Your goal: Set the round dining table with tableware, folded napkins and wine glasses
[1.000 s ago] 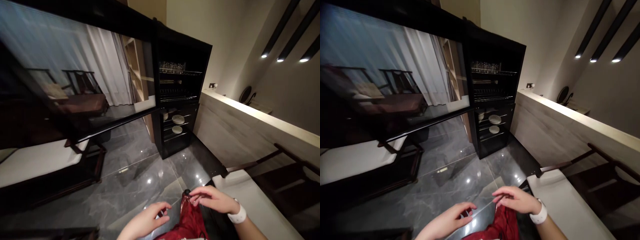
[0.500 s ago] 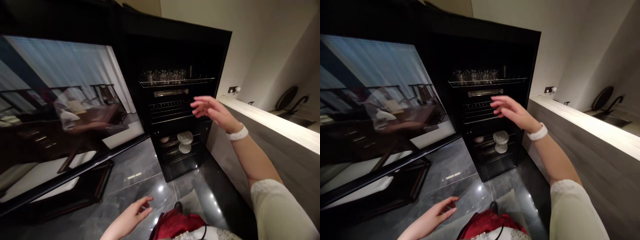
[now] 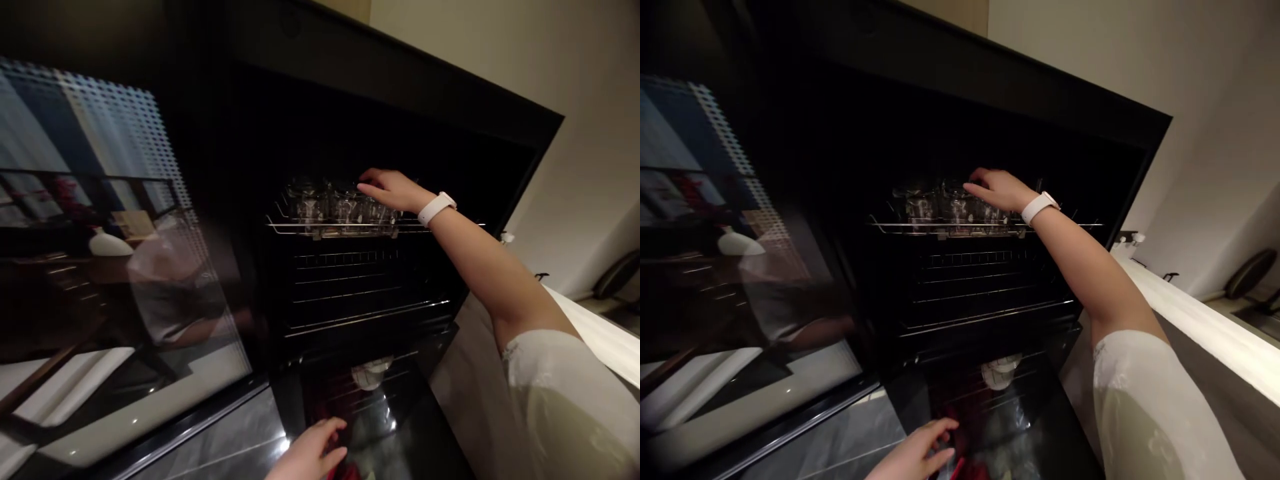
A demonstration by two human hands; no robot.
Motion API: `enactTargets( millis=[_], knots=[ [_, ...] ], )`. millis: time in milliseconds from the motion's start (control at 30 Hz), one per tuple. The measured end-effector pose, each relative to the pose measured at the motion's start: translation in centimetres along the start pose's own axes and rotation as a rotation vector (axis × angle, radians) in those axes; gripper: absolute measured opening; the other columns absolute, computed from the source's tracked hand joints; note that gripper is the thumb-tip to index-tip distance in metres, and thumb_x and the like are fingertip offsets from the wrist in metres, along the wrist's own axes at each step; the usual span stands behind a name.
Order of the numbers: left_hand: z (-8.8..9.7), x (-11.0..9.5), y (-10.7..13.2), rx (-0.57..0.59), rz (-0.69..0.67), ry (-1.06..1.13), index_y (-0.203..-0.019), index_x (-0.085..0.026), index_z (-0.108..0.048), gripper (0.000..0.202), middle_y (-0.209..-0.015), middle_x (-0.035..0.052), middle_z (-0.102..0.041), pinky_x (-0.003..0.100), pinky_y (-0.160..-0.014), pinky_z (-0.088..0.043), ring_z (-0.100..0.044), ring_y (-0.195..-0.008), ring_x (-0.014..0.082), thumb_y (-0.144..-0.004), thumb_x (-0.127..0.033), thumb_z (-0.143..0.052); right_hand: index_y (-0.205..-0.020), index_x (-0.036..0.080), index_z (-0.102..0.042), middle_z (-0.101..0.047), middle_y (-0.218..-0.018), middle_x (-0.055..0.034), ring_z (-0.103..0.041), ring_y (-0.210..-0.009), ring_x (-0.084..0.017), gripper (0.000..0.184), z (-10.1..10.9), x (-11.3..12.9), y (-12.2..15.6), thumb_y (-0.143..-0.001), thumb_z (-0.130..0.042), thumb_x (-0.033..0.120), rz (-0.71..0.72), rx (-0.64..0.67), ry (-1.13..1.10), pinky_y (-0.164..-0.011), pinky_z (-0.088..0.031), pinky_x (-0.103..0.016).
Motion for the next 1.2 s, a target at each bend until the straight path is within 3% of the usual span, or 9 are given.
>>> enactTargets(
  millis=[100,400,533,633,767,867,967,1133,1200],
  knots=[
    [0.9,-0.9,-1.2,-0.002,0.019,-0.002,-0.138,-0.024,-0.063,0.053,-0.140,0.0085,-0.065,0.033,-0.106,-0.047,-0.064,-0.118,0.0244,-0.088,-0.041,-0.058,-0.124,0.015,-0.067,-0.073,-0.107,-0.0117,-0.067,-0.096,-0.024,0.056,-0.6,0.1,-0.6,-0.105,-0.042,0.061,-0.009,0.091,-0.033,-0.091,-0.049,-0.038],
    [-0.9,2.8,-0.2,0.008,0.222,-0.002,-0.135,-0.021,-0.065,0.054,-0.128,0.0119,-0.070,0.036,-0.102,-0.050,-0.068,-0.112,0.0288,-0.088,-0.046,-0.059,-0.140,0.014,-0.057,-0.072,-0.110,-0.0139,-0.066,-0.106,-0.033,0.084,0.2,1.8,-1.4,-0.088,-0.054,0.081,0.084,0.244,0.192,-0.091,-0.049,-0.040],
    [-0.5,1.6,-0.4,-0.051,0.219,0.003,-0.137,-0.019,-0.064,0.055,-0.128,0.0135,-0.070,0.036,-0.103,-0.049,-0.068,-0.111,0.0286,-0.089,-0.044,-0.057,-0.141,0.018,-0.057,-0.071,-0.117,-0.0133,-0.067,-0.107,-0.034,0.092,0.7,2.1,-3.5,-0.077,-0.067,0.083,0.149,0.337,0.256,-0.088,-0.051,-0.040],
    [-0.3,0.3,-1.1,-0.087,0.206,-0.007,-0.141,-0.017,-0.062,0.056,-0.131,0.0139,-0.069,0.034,-0.104,-0.047,-0.065,-0.116,0.0270,-0.091,-0.042,-0.054,-0.136,0.019,-0.061,-0.072,-0.110,-0.0099,-0.068,-0.107,-0.035,0.091,0.4,1.1,-5.4,-0.070,-0.076,0.080,0.181,0.388,0.236,-0.089,-0.053,-0.042],
    [0.2,-1.1,-1.5,-0.070,0.206,-0.003,-0.141,-0.022,-0.062,0.054,-0.130,0.0104,-0.069,0.033,-0.104,-0.047,-0.064,-0.117,0.0253,-0.090,-0.041,-0.056,-0.121,0.021,-0.069,-0.070,-0.098,-0.0032,-0.067,-0.111,-0.032,0.067,-1.4,-2.1,-8.1,-0.080,-0.072,0.073,0.277,0.226,0.002,-0.093,-0.053,-0.045],
    [2.5,-3.0,0.0,-0.039,0.128,0.081,-0.136,-0.025,-0.065,0.053,-0.128,0.0080,-0.070,0.033,-0.103,-0.048,-0.065,-0.114,0.0247,-0.087,-0.045,-0.061,-0.113,0.020,-0.071,-0.068,-0.095,-0.0015,-0.068,-0.111,-0.029,0.059,-2.9,-4.0,-9.9,-0.083,-0.071,0.070,0.289,0.077,-0.158,-0.094,-0.053,-0.043],
    [7.0,-6.1,3.3,-0.096,-0.040,0.164,-0.129,-0.029,-0.071,0.048,-0.124,0.0048,-0.072,0.033,-0.102,-0.050,-0.065,-0.113,0.0243,-0.088,-0.053,-0.061,-0.112,0.018,-0.072,-0.069,-0.093,-0.0013,-0.069,-0.110,-0.028,0.059,-3.2,-4.8,-10.8,-0.082,-0.074,0.069,0.294,0.104,-0.182,-0.094,-0.055,-0.041],
    [14.6,-11.9,9.1,-0.549,-0.365,0.012,-0.103,-0.039,-0.080,0.020,-0.098,-0.0031,-0.077,0.026,-0.079,-0.057,-0.071,-0.088,0.0197,-0.090,-0.044,-0.064,-0.111,0.017,-0.074,-0.072,-0.096,-0.0007,-0.071,-0.107,-0.029,0.059,0.3,-5.6,-9.0,-0.083,-0.072,0.068,0.329,0.159,-0.189,-0.090,-0.056,-0.037],
    [16.6,-14.5,10.4,-0.759,-0.539,-0.101,-0.097,-0.037,-0.080,0.016,-0.091,-0.0038,-0.076,0.021,-0.070,-0.056,-0.070,-0.081,0.0161,-0.091,-0.036,-0.066,-0.107,0.014,-0.075,-0.073,-0.097,0.0004,-0.071,-0.106,-0.026,0.063,2.5,-6.3,-6.6,-0.090,-0.056,0.071,0.295,0.125,-0.213,-0.086,-0.053,-0.032]
  ],
)
Point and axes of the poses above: each hand's wrist, its own y-axis away from the middle knuckle, its own z-axis out of the back of the hand, x = y × z, the point moved 1 cm from there along -y, towards the middle knuckle
